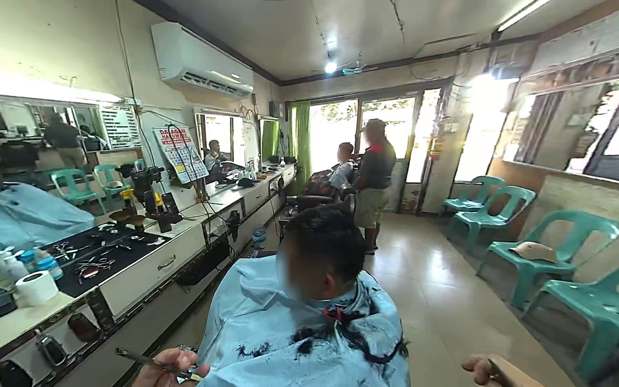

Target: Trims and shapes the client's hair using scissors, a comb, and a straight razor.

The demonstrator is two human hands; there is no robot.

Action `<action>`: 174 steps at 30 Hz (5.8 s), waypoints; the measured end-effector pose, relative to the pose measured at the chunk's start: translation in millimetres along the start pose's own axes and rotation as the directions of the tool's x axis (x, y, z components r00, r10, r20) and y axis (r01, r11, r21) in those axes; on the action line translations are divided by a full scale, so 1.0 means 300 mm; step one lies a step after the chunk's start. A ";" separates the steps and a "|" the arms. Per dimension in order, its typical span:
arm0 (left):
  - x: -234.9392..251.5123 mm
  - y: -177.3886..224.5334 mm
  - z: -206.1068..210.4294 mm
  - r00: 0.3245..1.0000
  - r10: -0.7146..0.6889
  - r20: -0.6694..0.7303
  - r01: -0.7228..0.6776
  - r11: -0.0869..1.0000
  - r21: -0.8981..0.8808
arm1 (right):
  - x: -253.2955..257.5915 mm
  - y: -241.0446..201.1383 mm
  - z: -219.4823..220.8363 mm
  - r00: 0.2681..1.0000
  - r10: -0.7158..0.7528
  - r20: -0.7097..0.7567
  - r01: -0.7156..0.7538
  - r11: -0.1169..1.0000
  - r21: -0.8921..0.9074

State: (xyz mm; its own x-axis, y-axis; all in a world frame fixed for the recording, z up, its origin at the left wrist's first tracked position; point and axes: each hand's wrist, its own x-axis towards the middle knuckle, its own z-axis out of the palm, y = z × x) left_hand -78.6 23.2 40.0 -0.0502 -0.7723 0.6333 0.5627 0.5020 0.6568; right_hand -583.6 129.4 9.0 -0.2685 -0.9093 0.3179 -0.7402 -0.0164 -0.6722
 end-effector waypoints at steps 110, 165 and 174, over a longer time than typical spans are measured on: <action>0.693 -0.394 0.184 0.631 -0.064 0.773 -0.741 0.243 0.626 | 0.705 -0.866 0.233 0.995 -0.023 0.092 0.082 0.688 -0.721; 0.735 -0.413 0.161 0.542 -0.031 0.840 -0.799 0.290 0.526 | 0.646 -0.908 0.253 0.996 0.031 0.084 0.037 0.708 -0.706; 0.746 -0.422 0.161 0.542 -0.046 0.839 -0.797 0.289 0.531 | 0.675 -0.873 0.261 0.997 0.014 0.074 0.044 0.689 -0.723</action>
State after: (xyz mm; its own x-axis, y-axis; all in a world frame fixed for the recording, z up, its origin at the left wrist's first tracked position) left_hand -200.9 -194.2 118.3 -0.7453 -0.1154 0.6567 -0.2353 0.9670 -0.0972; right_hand -395.8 -82.9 197.0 -0.2323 -0.9378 0.2581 -0.9679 0.2491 0.0340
